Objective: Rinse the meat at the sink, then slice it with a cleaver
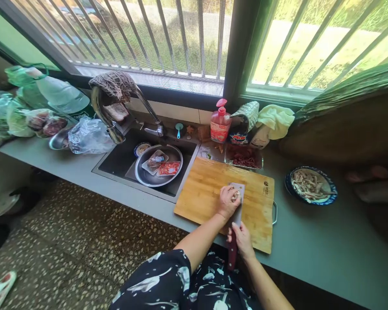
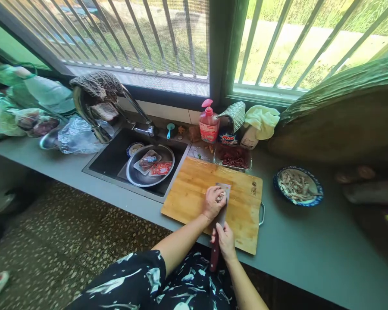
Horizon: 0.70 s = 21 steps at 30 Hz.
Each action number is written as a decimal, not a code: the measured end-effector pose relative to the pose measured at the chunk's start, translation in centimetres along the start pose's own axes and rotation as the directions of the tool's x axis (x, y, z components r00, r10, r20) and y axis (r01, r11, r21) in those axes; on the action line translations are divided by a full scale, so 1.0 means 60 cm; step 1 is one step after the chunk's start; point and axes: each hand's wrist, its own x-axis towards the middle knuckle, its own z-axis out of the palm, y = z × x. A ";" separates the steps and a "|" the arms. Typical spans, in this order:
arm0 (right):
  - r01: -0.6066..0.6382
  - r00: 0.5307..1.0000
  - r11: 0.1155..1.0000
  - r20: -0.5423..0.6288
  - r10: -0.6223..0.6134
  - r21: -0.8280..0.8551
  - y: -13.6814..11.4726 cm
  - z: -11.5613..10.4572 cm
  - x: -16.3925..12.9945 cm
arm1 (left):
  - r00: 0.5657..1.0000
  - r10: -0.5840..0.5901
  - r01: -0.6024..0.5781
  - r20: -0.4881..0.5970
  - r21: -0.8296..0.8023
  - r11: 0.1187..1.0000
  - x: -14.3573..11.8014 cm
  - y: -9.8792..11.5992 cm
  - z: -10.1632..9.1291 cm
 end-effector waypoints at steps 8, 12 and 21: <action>0.187 0.963 0.970 -0.224 -0.150 0.154 -0.153 -0.165 -0.011 | 0.951 0.278 -0.251 0.135 -0.186 0.950 0.099 0.206 0.161; 0.293 0.919 0.932 -0.331 -0.213 0.215 -0.234 -0.260 0.005 | 0.904 0.389 -0.340 0.180 -0.249 0.907 0.148 0.294 0.275; 0.270 0.857 0.962 -0.463 -0.225 0.032 -0.311 -0.426 0.029 | 0.897 0.276 -0.263 0.346 -0.084 0.961 0.192 0.342 0.421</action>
